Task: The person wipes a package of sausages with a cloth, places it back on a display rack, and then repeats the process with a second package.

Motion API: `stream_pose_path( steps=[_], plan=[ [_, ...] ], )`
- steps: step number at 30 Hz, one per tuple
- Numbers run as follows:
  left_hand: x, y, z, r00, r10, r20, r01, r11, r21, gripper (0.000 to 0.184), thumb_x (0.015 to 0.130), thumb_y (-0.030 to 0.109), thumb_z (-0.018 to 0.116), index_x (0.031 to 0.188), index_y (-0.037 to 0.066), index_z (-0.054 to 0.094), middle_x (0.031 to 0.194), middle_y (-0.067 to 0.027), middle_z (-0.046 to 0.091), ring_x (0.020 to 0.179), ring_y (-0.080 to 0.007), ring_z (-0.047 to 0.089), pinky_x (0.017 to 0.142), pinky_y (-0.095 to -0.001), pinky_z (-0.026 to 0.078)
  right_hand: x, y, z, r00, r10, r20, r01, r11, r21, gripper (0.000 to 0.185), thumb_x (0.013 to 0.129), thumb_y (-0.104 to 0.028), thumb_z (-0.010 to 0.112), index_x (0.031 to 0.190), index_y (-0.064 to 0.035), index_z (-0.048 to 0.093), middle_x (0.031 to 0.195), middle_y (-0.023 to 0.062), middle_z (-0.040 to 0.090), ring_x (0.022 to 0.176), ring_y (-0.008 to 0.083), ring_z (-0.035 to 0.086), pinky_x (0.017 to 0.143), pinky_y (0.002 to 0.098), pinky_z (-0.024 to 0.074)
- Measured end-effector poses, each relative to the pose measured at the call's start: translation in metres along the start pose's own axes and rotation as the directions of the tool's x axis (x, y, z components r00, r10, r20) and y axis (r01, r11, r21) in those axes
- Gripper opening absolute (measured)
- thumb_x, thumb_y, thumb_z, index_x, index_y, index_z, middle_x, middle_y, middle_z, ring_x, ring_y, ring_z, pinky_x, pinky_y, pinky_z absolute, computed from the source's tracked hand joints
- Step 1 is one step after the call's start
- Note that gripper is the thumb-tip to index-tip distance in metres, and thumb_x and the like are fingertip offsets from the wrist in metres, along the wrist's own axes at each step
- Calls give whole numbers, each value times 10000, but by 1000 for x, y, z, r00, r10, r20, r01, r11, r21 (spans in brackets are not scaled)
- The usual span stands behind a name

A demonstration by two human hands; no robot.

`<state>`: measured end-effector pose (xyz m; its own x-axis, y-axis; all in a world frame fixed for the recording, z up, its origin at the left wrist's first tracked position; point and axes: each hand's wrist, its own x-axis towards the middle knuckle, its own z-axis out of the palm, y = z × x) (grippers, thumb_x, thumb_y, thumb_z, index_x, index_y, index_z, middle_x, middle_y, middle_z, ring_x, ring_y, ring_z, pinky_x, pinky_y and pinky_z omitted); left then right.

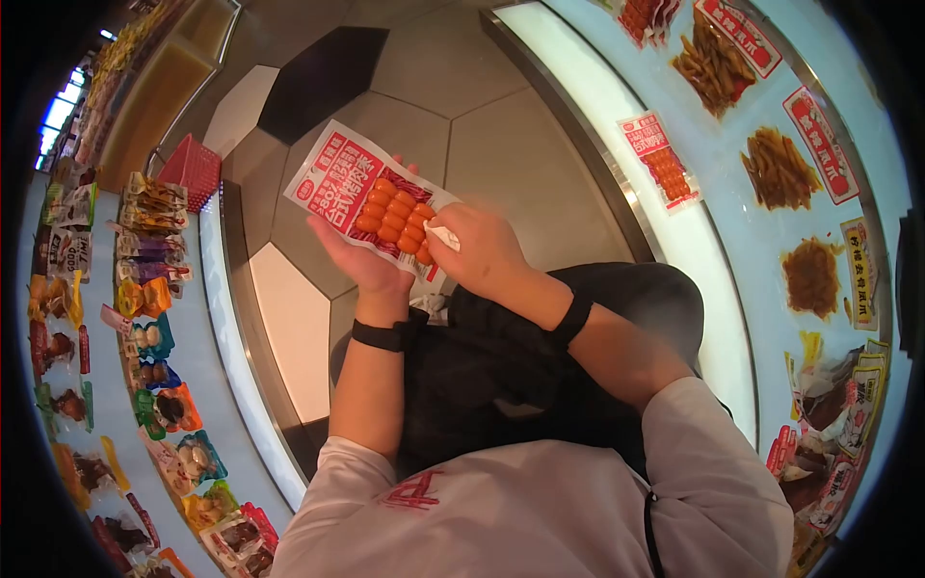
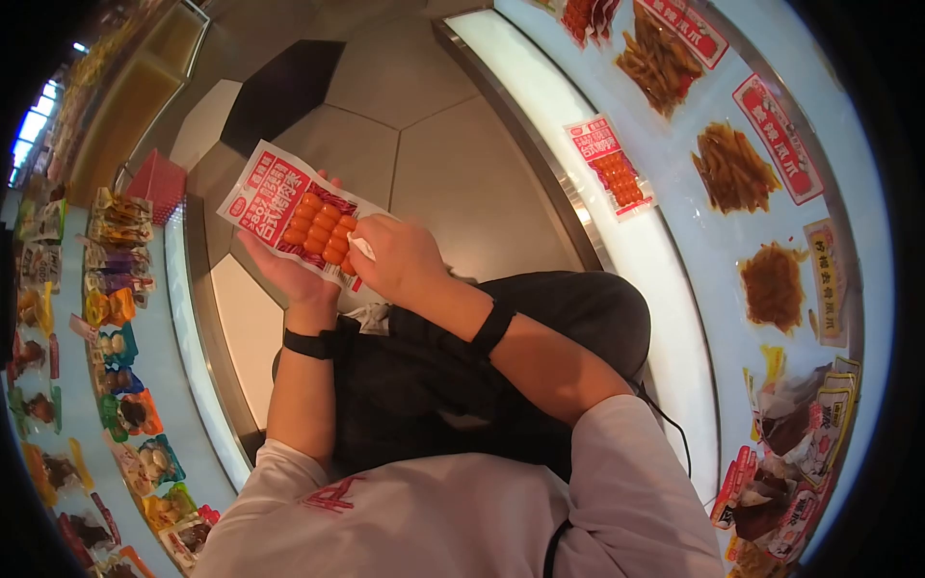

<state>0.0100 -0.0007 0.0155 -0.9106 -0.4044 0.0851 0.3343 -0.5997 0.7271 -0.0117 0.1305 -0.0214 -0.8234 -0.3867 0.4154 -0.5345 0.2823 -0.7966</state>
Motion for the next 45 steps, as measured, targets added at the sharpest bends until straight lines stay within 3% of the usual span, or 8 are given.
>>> stream_pose_path(
  steps=[8,11,17,22,28,34,38,45],
  plan=[
    [0,0,1,1000,-2,-18,3,1000,16,857,951,723,235,1500,73,328,1402,-234,501,1279,-412,512,1077,-502,408,9,7,-3,988,154,8,-155,988,25,180,838,-221,671,917,-59,654,883,150,675,779,373,651,664,430,521],
    [2,-2,-5,1000,-2,-9,2,1000,22,850,954,719,238,1498,73,331,1401,-229,502,1283,-414,507,1077,-505,408,-7,7,7,995,-89,52,83,990,113,182,848,-226,666,908,-55,655,871,151,676,767,372,653,657,426,519],
    [0,0,-2,1000,16,-9,-16,1000,2,836,959,710,230,1497,78,338,1399,-226,504,1282,-415,508,1076,-507,407,6,4,1,990,138,-38,-136,990,39,171,842,-243,661,883,-79,637,834,113,666,775,351,657,651,447,522],
    [3,-1,-5,1000,8,-25,-8,1000,-4,821,965,697,210,1495,82,344,1392,-223,510,1277,-408,512,1080,-508,403,-13,-6,8,989,-114,93,104,989,101,176,832,-211,687,913,-58,656,875,131,677,775,360,659,665,428,528],
    [4,4,2,994,53,-96,-52,999,10,801,976,671,195,1495,80,344,1397,-222,507,1300,-395,493,1085,-507,398,3,15,-2,989,102,-104,-104,995,-12,142,812,-196,678,866,-75,626,858,104,669,749,345,656,632,436,529],
    [11,7,-10,988,82,-130,-84,996,-9,799,976,667,183,1500,84,339,1431,-225,477,1328,-397,465,1113,-514,365,-16,-4,8,993,-72,95,66,996,64,170,827,-193,683,908,-45,669,836,163,676,774,372,661,657,430,530],
    [10,10,-13,989,68,-132,-76,995,-64,792,977,660,180,1509,93,330,1447,-224,463,1346,-399,448,1124,-523,348,0,7,9,989,89,-119,-94,995,-39,161,815,-193,695,898,-56,672,837,141,673,759,350,664,643,431,532],
    [8,8,-11,990,72,-124,-77,997,-32,787,976,657,188,1503,93,343,1435,-219,475,1335,-399,460,1119,-520,355,-8,1,4,999,-17,46,14,998,60,164,808,-188,694,901,-57,665,839,144,682,744,356,661,656,424,532]
  ],
)
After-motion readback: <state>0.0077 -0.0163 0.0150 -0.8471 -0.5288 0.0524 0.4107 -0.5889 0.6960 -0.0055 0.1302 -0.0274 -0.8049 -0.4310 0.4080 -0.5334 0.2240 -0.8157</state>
